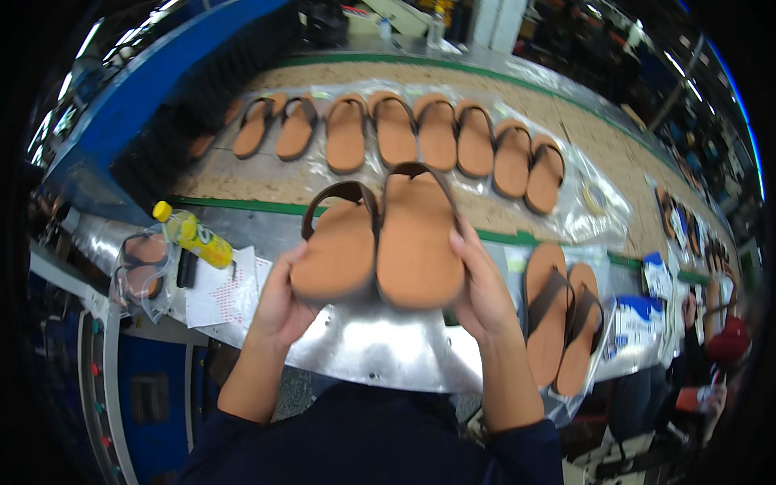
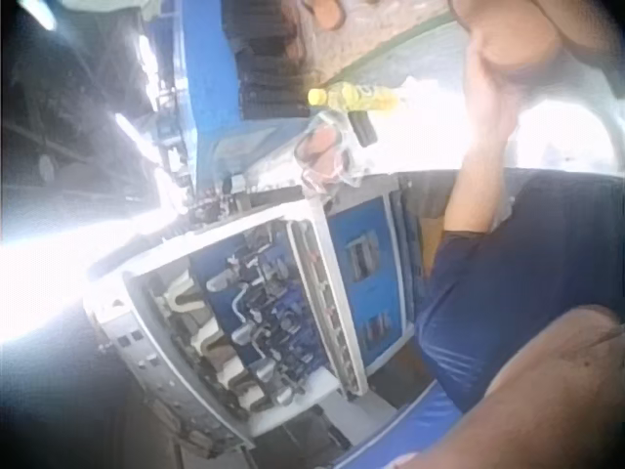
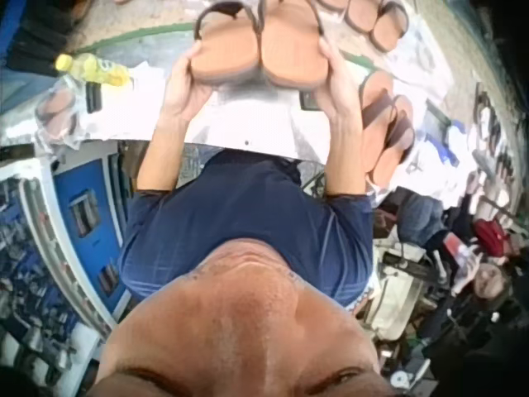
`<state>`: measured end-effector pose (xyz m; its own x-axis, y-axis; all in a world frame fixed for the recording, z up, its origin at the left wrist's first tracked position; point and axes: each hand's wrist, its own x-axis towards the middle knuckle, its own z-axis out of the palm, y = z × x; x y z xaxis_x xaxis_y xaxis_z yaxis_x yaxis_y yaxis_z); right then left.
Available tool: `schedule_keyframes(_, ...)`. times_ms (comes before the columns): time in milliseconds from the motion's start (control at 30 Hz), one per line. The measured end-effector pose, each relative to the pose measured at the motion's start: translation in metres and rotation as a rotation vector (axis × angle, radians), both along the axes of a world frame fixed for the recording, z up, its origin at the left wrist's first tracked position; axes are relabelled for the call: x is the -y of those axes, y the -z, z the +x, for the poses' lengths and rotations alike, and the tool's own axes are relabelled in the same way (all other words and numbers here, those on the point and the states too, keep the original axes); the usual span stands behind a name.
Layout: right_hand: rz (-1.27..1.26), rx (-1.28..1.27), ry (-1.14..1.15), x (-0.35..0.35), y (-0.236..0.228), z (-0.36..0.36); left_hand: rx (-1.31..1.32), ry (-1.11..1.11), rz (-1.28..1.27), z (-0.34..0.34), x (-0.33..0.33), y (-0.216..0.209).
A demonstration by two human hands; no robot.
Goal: The person assembles brown flip-flops on a factory workbench. They pick up pairs, align the straps, and use a small metal tool to secure the strap to the sole. They also apply tape to the sole edges and wipe the surface with a cloth. Completed pairs are placed on the bench.
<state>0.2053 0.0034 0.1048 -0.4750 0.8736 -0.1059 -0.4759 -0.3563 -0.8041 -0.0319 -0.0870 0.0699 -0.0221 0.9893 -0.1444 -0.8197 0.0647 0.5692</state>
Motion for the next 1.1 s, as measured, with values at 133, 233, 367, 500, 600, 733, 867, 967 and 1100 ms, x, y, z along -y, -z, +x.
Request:
schedule_keyframes(133,-0.089,0.104,-0.026,0.003,0.007,0.007,0.050,-0.019,-0.026,0.020,-0.005,-0.012)
schedule_keyframes(233,-0.067,0.110,-0.047,0.006,0.013,0.010,0.062,-0.032,-0.013,0.022,-0.008,-0.011)
schedule_keyframes(367,-0.056,0.120,-0.047,0.011,0.009,0.011,0.020,-0.063,-0.030,0.022,-0.007,-0.009)
schedule_keyframes(500,-0.045,0.024,0.088,0.019,0.007,0.003,-0.021,-0.155,-0.007,0.034,-0.001,-0.019)
schedule_keyframes(600,0.202,0.010,0.033,0.027,0.011,0.015,0.220,-0.106,0.297,0.036,0.002,0.011)
schedule_keyframes(733,0.545,0.303,0.112,0.038,0.041,0.008,0.282,0.056,0.439,0.031,-0.007,0.028)
schedule_keyframes(867,1.205,0.885,0.515,0.047,0.055,0.008,0.108,0.095,0.420,0.035,-0.018,0.032)
schedule_keyframes(967,1.069,0.658,0.317,0.048,0.037,0.014,0.068,0.174,0.413,0.048,-0.028,0.032)
schedule_keyframes(1100,1.160,0.842,0.296,0.033,0.017,0.023,0.058,0.307,0.393,0.079,-0.050,0.030)
